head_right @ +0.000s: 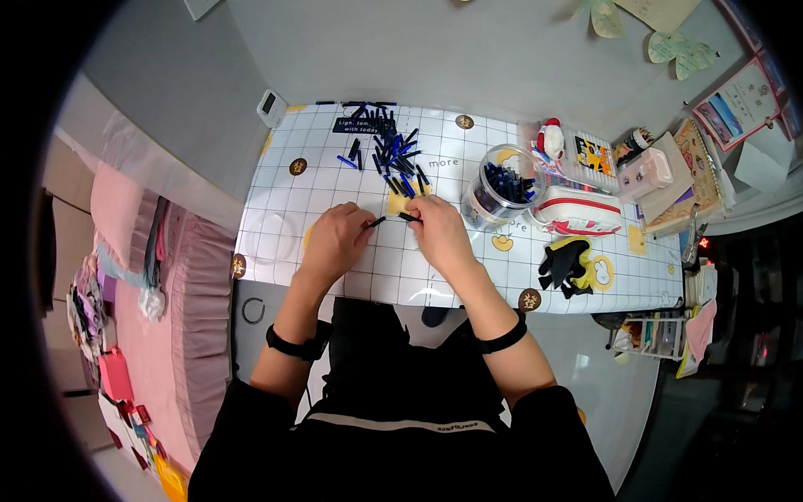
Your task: The person assembles pens by hand, inserting internal components and screwing on the caps before placing them into a container.
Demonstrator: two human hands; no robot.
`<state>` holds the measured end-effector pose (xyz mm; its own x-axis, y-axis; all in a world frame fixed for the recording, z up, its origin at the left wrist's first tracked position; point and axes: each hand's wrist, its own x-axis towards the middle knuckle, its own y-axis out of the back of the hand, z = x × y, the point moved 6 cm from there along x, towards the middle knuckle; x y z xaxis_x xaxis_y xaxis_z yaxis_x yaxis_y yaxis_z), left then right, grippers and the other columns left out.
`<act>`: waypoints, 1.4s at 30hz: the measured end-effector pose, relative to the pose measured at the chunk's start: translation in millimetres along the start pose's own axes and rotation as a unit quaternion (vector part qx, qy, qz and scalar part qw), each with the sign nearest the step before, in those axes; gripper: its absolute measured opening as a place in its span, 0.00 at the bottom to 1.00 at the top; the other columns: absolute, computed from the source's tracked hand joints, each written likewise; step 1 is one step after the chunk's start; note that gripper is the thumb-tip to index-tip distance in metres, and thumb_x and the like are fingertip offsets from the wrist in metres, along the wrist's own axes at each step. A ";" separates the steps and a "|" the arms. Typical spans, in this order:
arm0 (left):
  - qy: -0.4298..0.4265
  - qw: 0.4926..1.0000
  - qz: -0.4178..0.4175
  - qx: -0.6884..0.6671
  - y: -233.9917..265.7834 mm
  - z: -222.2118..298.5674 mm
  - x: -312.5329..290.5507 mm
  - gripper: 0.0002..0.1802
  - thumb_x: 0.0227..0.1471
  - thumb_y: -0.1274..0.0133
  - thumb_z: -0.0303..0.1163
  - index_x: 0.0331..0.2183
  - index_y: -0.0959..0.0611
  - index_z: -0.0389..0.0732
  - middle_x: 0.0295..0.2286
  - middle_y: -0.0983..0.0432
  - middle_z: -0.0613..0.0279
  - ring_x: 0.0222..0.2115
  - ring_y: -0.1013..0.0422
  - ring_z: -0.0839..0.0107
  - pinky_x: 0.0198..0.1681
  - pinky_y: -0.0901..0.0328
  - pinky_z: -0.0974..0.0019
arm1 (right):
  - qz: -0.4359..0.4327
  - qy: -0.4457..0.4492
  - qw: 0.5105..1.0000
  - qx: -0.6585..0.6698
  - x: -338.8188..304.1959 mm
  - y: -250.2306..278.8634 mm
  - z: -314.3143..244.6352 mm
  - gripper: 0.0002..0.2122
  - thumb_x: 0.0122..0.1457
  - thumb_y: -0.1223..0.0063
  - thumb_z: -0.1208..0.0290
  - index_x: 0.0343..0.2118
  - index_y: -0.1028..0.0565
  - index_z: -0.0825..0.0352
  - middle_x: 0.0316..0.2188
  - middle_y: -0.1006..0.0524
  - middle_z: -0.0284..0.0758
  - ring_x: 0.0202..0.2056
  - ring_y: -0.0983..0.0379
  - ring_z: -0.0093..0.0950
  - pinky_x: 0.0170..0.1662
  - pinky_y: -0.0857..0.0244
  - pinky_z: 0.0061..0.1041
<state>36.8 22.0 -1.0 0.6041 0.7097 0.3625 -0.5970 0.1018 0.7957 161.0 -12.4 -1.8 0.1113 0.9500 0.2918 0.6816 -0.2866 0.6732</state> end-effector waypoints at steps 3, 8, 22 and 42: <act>0.045 0.999 0.003 0.003 0.4 -0.8 -1.6 0.06 0.33 0.50 0.25 0.22 0.27 0.38 0.20 0.32 0.59 0.24 0.35 0.62 0.27 0.40 0.65 | 0.005 0.006 1.000 -0.004 0.6 -4.2 -4.8 0.09 0.36 0.49 0.84 0.24 0.32 0.71 0.21 0.31 0.39 0.23 0.32 0.30 0.26 0.38 0.22; 0.093 0.996 0.011 -0.010 -1.0 -1.3 1.4 0.07 0.34 0.51 0.27 0.24 0.28 0.37 0.21 0.32 0.57 0.23 0.34 0.59 0.25 0.39 0.63 | 0.037 -0.028 0.998 0.036 2.1 -10.1 -12.8 0.07 0.37 0.49 0.81 0.23 0.32 0.70 0.20 0.31 0.38 0.23 0.33 0.34 0.26 0.39 0.26; 0.081 0.996 0.036 0.032 -6.8 5.8 4.5 0.10 0.35 0.48 0.31 0.23 0.27 0.36 0.17 0.33 0.58 0.17 0.35 0.63 0.20 0.41 0.65 | 0.128 0.061 0.985 -0.097 1.7 5.7 -11.5 0.07 0.41 0.57 0.82 0.27 0.32 0.70 0.27 0.35 0.39 0.30 0.39 0.36 0.34 0.43 0.28; 0.116 0.990 0.002 0.075 -7.9 3.7 12.2 0.09 0.34 0.48 0.30 0.21 0.30 0.37 0.19 0.33 0.58 0.19 0.35 0.62 0.22 0.40 0.65 | 0.014 -0.114 0.967 -0.229 11.4 4.9 -3.2 0.07 0.39 0.56 0.82 0.25 0.35 0.72 0.25 0.36 0.42 0.29 0.35 0.37 0.30 0.38 0.28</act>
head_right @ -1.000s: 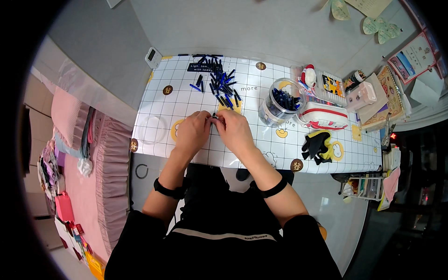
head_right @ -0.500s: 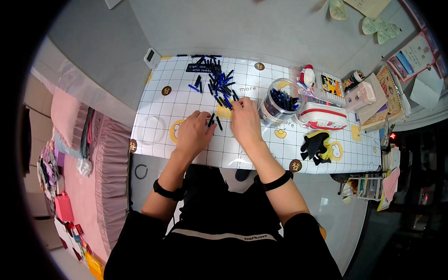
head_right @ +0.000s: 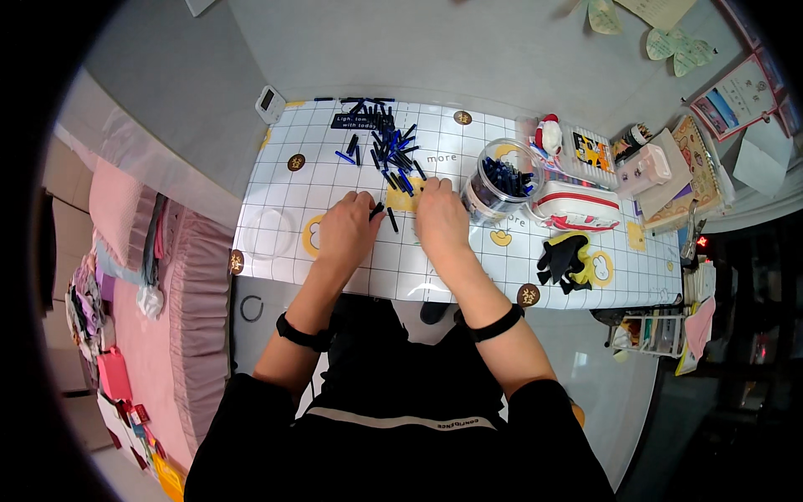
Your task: The person assembles pens by hand, inserting internal components and screwing on the caps before placing them into a container.
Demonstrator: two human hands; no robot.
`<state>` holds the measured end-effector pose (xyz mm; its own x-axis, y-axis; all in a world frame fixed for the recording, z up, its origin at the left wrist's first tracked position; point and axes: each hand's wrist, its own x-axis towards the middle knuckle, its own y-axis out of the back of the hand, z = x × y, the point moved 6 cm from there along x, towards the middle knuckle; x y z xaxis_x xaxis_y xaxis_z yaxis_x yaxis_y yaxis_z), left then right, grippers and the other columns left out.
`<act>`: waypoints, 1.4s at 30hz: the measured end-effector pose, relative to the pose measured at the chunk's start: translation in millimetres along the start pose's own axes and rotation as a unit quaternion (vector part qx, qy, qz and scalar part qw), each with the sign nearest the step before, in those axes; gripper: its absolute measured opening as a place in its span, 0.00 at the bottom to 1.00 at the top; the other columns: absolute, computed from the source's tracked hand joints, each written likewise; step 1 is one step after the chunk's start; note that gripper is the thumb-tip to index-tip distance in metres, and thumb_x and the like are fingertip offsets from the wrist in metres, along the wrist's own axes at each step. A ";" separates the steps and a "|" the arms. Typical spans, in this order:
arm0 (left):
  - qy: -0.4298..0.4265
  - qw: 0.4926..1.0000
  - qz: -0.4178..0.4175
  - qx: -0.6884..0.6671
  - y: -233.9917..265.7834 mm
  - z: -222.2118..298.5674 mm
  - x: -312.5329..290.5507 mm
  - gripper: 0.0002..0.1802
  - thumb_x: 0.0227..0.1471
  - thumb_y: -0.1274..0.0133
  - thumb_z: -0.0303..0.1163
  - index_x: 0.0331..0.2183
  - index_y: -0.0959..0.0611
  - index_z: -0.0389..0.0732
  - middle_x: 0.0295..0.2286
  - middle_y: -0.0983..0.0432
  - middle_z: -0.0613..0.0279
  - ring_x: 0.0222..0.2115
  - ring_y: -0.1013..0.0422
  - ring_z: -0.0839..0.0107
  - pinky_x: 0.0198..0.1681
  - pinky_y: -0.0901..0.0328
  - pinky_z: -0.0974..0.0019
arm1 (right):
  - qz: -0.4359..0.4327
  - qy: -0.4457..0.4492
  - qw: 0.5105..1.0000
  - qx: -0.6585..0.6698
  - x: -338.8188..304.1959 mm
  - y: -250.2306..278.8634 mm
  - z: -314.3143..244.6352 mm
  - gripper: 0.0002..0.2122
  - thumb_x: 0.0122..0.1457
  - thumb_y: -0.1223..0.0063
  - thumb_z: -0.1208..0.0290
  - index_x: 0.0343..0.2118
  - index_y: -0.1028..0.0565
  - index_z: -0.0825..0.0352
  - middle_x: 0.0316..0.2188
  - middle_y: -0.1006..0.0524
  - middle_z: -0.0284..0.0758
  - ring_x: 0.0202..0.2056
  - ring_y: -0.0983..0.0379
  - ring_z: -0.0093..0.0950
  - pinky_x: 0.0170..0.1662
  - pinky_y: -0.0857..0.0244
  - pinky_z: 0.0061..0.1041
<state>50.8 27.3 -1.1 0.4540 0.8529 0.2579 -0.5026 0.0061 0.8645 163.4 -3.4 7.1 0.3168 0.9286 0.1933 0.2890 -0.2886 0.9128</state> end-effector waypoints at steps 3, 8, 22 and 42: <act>0.024 0.999 -0.026 -0.012 -0.9 -5.1 -1.9 0.09 0.34 0.47 0.30 0.21 0.30 0.37 0.19 0.33 0.57 0.20 0.34 0.61 0.23 0.40 0.65 | -0.006 0.040 0.999 0.036 -10.3 1.8 -5.6 0.08 0.39 0.55 0.81 0.26 0.35 0.72 0.26 0.36 0.42 0.30 0.36 0.37 0.31 0.39 0.28; 0.047 0.997 -0.052 -0.040 -0.1 -12.8 -3.8 0.09 0.33 0.47 0.30 0.20 0.29 0.37 0.19 0.32 0.56 0.21 0.34 0.61 0.23 0.40 0.65 | 0.001 0.196 0.977 0.081 -14.8 0.7 -19.8 0.08 0.39 0.56 0.81 0.26 0.33 0.69 0.27 0.36 0.35 0.32 0.38 0.32 0.35 0.41 0.24; -0.015 0.997 -0.068 -0.026 4.0 -13.9 -11.0 0.04 0.35 0.51 0.24 0.20 0.28 0.35 0.21 0.33 0.55 0.24 0.34 0.58 0.26 0.40 0.63 | -0.053 0.401 0.913 0.056 -10.6 -5.5 -29.0 0.04 0.37 0.53 0.78 0.20 0.30 0.66 0.22 0.33 0.30 0.30 0.37 0.26 0.31 0.39 0.22; -0.073 0.935 0.075 -0.338 -10.5 3.6 5.2 0.07 0.35 0.48 0.24 0.24 0.25 0.34 0.20 0.29 0.61 0.19 0.35 0.75 0.22 0.40 0.76 | 0.082 0.154 0.924 0.341 -9.6 1.9 11.4 0.07 0.42 0.52 0.78 0.26 0.33 0.70 0.21 0.32 0.37 0.22 0.34 0.27 0.26 0.40 0.20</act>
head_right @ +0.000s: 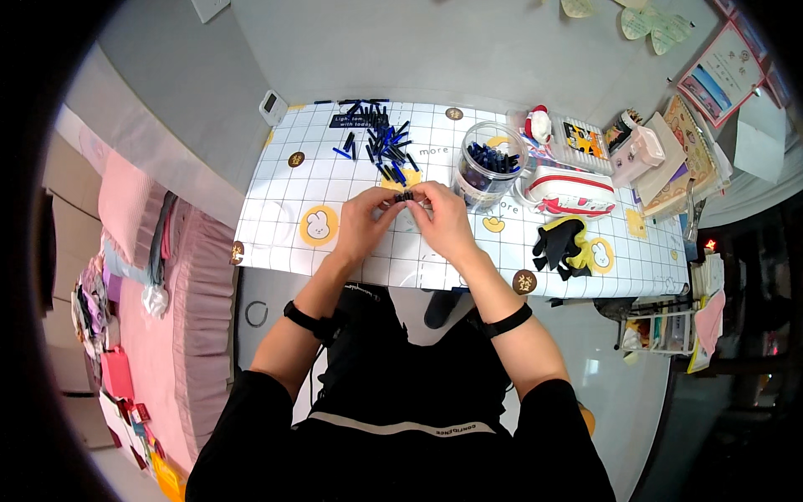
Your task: The person assembles pens by hand, inserting internal components and screwing on the caps before placing them into a container.
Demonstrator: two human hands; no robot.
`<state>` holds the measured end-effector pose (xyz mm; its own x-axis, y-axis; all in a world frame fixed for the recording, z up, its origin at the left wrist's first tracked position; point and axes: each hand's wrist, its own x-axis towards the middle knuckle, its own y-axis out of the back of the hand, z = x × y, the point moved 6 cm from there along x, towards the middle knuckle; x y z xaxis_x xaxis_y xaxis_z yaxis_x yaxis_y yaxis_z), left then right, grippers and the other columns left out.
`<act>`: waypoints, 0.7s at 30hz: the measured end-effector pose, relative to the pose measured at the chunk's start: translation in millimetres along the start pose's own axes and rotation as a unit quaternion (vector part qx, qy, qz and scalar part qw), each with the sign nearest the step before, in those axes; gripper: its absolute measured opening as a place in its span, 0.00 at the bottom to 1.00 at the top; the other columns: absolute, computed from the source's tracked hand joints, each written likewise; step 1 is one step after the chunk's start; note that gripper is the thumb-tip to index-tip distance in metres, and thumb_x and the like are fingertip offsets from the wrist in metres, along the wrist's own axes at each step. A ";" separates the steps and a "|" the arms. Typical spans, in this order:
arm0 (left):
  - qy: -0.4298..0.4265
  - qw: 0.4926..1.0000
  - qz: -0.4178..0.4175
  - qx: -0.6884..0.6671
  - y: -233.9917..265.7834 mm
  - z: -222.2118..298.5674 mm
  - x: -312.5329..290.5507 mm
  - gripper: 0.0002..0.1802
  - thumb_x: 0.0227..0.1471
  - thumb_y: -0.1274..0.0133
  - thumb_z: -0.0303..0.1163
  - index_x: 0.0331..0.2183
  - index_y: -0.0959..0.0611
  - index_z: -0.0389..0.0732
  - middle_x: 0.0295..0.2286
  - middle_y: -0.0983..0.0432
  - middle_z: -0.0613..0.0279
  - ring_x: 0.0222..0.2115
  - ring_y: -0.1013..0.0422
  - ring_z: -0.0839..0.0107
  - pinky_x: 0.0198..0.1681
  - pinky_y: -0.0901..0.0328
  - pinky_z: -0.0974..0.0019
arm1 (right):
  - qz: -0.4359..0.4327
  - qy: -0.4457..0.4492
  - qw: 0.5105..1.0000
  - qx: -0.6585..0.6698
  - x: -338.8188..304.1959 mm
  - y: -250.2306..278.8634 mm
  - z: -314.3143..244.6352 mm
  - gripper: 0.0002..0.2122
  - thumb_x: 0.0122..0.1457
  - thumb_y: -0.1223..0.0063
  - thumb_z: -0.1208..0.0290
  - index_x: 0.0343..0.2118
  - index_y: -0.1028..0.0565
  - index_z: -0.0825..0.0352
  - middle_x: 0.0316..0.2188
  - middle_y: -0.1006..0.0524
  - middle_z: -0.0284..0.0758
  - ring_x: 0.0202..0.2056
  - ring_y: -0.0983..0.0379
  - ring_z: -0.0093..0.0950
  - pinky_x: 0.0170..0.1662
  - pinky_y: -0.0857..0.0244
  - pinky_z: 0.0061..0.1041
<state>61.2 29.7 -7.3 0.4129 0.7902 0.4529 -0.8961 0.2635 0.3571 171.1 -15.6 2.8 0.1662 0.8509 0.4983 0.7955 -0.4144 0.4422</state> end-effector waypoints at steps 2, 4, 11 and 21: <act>-0.019 1.000 0.008 0.012 0.7 0.3 -1.5 0.08 0.35 0.48 0.23 0.25 0.25 0.34 0.20 0.29 0.60 0.20 0.34 0.75 0.23 0.39 0.76 | -0.004 0.008 1.000 -0.007 -2.4 -1.6 1.6 0.08 0.41 0.51 0.79 0.27 0.33 0.69 0.21 0.31 0.38 0.23 0.34 0.29 0.26 0.40 0.21; -0.041 0.999 0.008 0.024 1.7 3.4 -1.4 0.08 0.34 0.47 0.23 0.25 0.25 0.34 0.20 0.29 0.60 0.21 0.32 0.74 0.24 0.38 0.76 | 0.006 0.014 1.000 0.003 -2.8 -1.8 3.5 0.08 0.40 0.51 0.79 0.28 0.32 0.69 0.21 0.31 0.37 0.24 0.33 0.31 0.26 0.40 0.22; 0.024 0.999 -0.009 0.028 5.6 3.7 -3.5 0.09 0.32 0.46 0.23 0.25 0.25 0.34 0.21 0.28 0.57 0.22 0.31 0.69 0.26 0.37 0.74 | 0.013 -0.002 1.000 -0.018 -5.1 0.3 2.0 0.08 0.39 0.50 0.78 0.27 0.32 0.69 0.21 0.30 0.37 0.25 0.34 0.32 0.27 0.40 0.23; -0.018 0.999 -0.009 0.038 8.2 7.0 -3.5 0.08 0.34 0.47 0.23 0.25 0.24 0.34 0.21 0.28 0.58 0.21 0.31 0.72 0.24 0.37 0.77 | 0.012 0.017 1.000 -0.021 -5.1 -0.6 -3.5 0.08 0.39 0.50 0.79 0.27 0.30 0.68 0.21 0.29 0.36 0.25 0.34 0.32 0.27 0.40 0.24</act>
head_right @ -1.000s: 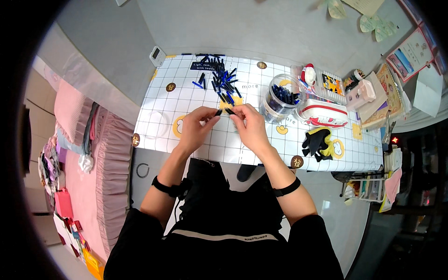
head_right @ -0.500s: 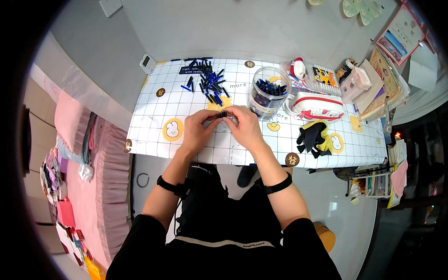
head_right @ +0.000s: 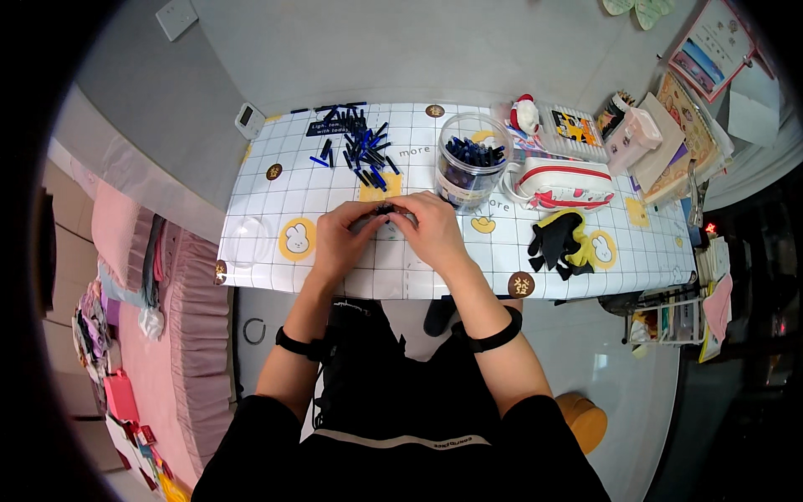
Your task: The person assembles pens by hand, inserting internal components and screwing on the caps before placing them into a container.
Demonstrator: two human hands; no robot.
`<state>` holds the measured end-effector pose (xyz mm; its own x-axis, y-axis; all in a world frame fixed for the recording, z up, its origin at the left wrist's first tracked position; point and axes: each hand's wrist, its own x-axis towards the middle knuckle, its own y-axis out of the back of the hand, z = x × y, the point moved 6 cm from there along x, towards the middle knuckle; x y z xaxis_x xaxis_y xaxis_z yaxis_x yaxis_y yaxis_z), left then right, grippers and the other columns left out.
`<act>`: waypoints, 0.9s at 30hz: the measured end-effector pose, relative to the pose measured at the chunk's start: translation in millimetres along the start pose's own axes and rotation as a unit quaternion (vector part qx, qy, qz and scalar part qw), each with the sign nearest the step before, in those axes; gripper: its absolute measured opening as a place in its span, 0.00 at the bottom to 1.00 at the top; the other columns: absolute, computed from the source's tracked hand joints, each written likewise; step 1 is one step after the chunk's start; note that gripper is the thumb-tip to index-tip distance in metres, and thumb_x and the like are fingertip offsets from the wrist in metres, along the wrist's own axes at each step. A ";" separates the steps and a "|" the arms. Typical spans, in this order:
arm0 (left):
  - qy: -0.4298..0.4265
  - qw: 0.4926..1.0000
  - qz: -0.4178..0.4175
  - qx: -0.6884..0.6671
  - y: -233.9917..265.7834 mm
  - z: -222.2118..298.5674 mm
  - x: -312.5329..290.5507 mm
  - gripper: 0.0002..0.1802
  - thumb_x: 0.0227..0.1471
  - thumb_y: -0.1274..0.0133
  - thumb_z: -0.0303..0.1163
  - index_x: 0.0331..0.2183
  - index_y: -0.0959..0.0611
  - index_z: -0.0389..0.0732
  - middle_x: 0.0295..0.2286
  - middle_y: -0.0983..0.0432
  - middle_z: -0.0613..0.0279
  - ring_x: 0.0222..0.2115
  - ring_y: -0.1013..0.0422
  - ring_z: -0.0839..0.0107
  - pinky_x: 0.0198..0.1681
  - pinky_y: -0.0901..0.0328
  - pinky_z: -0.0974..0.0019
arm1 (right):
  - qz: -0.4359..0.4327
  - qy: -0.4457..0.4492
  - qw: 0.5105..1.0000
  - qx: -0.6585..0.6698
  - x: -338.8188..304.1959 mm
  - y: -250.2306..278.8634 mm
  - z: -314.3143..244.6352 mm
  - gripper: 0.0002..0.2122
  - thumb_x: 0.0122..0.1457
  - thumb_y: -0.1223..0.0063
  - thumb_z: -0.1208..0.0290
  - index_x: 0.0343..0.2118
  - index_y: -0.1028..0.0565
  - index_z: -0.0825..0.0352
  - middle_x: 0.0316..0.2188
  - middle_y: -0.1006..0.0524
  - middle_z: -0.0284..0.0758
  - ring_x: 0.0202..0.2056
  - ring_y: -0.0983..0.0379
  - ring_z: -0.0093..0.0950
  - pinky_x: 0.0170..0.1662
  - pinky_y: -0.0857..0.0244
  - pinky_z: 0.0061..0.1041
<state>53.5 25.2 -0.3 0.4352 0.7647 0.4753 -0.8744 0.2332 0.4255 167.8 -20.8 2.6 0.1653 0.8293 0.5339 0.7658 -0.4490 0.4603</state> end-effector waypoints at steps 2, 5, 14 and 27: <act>-0.008 1.000 0.003 -0.005 0.0 1.4 0.0 0.08 0.34 0.47 0.23 0.25 0.24 0.35 0.22 0.28 0.58 0.21 0.31 0.72 0.24 0.38 0.77 | 0.006 -0.001 1.000 0.001 -1.2 0.8 -0.3 0.09 0.39 0.50 0.79 0.27 0.29 0.68 0.21 0.29 0.37 0.24 0.33 0.31 0.26 0.39 0.23; -0.015 1.000 -0.011 0.005 -0.2 6.3 0.5 0.08 0.35 0.48 0.22 0.25 0.24 0.35 0.22 0.28 0.58 0.22 0.31 0.72 0.24 0.38 0.77 | -0.001 -0.035 0.999 0.034 -2.6 0.4 3.7 0.09 0.40 0.50 0.79 0.29 0.29 0.68 0.21 0.29 0.37 0.21 0.32 0.29 0.24 0.38 0.20; 0.017 0.998 -0.005 -0.059 0.1 2.2 -3.2 0.08 0.35 0.49 0.20 0.25 0.24 0.34 0.22 0.28 0.59 0.22 0.31 0.74 0.25 0.36 0.78 | -0.013 0.002 1.000 0.026 -2.0 2.3 -5.3 0.09 0.40 0.50 0.80 0.29 0.29 0.68 0.22 0.28 0.36 0.19 0.32 0.25 0.22 0.38 0.17; 0.039 0.996 -0.009 -0.078 -1.4 1.1 -4.9 0.09 0.35 0.49 0.19 0.26 0.24 0.34 0.23 0.28 0.61 0.23 0.30 0.76 0.26 0.36 0.78 | -0.016 -0.031 0.998 0.046 -3.9 3.1 -2.4 0.11 0.38 0.49 0.83 0.29 0.28 0.68 0.23 0.28 0.35 0.24 0.29 0.22 0.27 0.35 0.15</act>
<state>52.8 20.5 -2.3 0.4390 0.8022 0.4046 -0.8918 0.3340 0.3053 168.0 -26.2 3.6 0.1759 0.8633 0.4730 0.8252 -0.3913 0.4074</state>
